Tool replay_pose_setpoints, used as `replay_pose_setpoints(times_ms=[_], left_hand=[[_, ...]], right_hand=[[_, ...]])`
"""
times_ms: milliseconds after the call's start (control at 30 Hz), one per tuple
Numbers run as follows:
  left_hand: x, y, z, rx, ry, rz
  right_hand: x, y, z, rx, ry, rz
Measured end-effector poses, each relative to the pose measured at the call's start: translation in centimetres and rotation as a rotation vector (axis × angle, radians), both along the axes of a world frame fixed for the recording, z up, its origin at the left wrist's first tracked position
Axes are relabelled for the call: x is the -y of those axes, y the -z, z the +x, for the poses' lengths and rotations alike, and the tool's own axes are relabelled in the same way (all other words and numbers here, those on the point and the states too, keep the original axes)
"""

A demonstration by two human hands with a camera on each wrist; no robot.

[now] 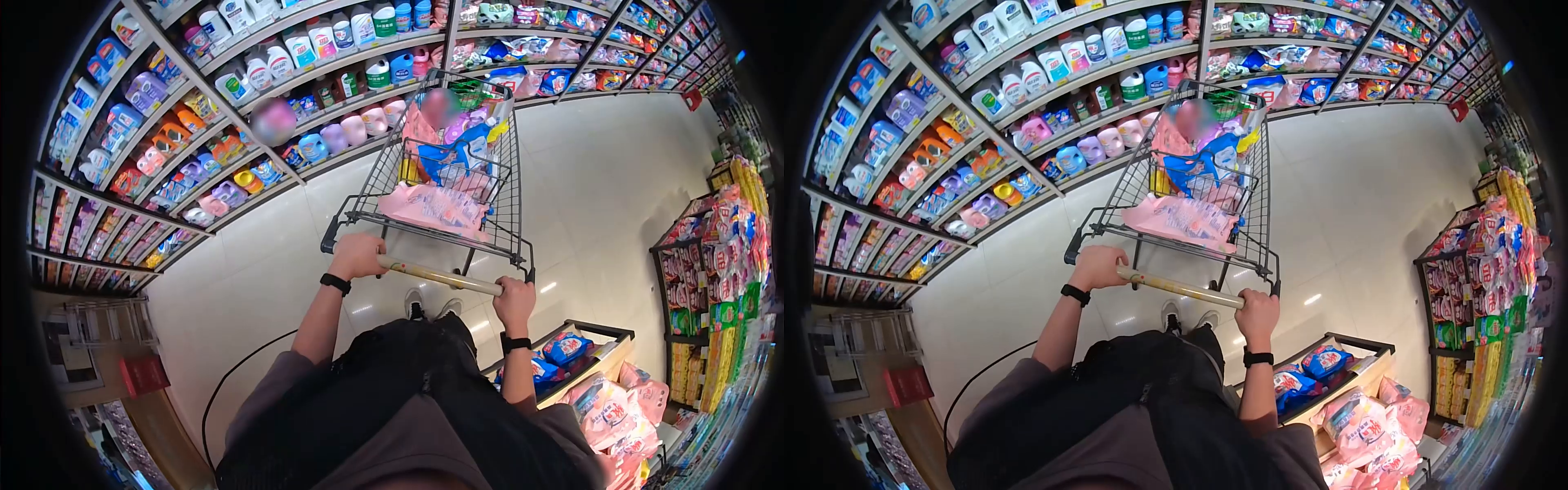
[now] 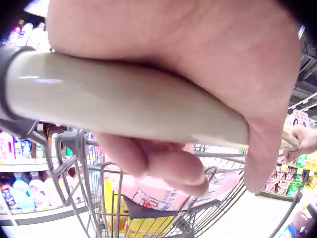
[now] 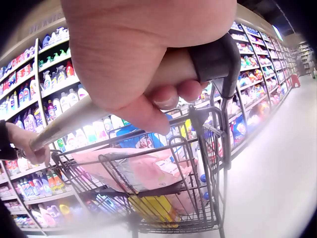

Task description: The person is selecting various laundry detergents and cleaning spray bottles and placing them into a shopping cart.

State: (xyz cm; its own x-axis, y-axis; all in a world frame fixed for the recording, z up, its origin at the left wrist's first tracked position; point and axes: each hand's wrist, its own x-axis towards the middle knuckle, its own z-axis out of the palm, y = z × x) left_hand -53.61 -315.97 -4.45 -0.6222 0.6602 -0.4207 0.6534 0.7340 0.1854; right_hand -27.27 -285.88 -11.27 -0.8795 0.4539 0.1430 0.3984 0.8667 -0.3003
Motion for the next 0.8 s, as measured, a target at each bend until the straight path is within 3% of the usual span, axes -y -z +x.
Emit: replay_pose_setpoints(times_ms=[167, 433, 700, 767, 800], left_hand=[[1.3, -0.4, -2.2, -0.121, -0.01, 0.183], [3.7, 0.6, -4.5, -0.271, 0.03, 0.1], [3.3, 1.1, -6.2, -0.378, 0.115, 0.132], [2.9, 1.2, -6.5, -0.373, 0.133, 0.148], [2.5, 0.9, -6.6, -0.373, 0.136, 0.15]], right_hand=[[2.1, -1.0, -1.2, 0.078, 0.025, -0.087], [5.7, -3.3, -1.6, 0.432, -0.189, -0.294], [5.6, -2.7, -2.1, 0.434, -0.248, -0.368], [4.2, -2.9, -3.5, 0.721, -0.239, -0.801], [4.0, -2.8, -3.6, 0.719, -0.236, -0.801]])
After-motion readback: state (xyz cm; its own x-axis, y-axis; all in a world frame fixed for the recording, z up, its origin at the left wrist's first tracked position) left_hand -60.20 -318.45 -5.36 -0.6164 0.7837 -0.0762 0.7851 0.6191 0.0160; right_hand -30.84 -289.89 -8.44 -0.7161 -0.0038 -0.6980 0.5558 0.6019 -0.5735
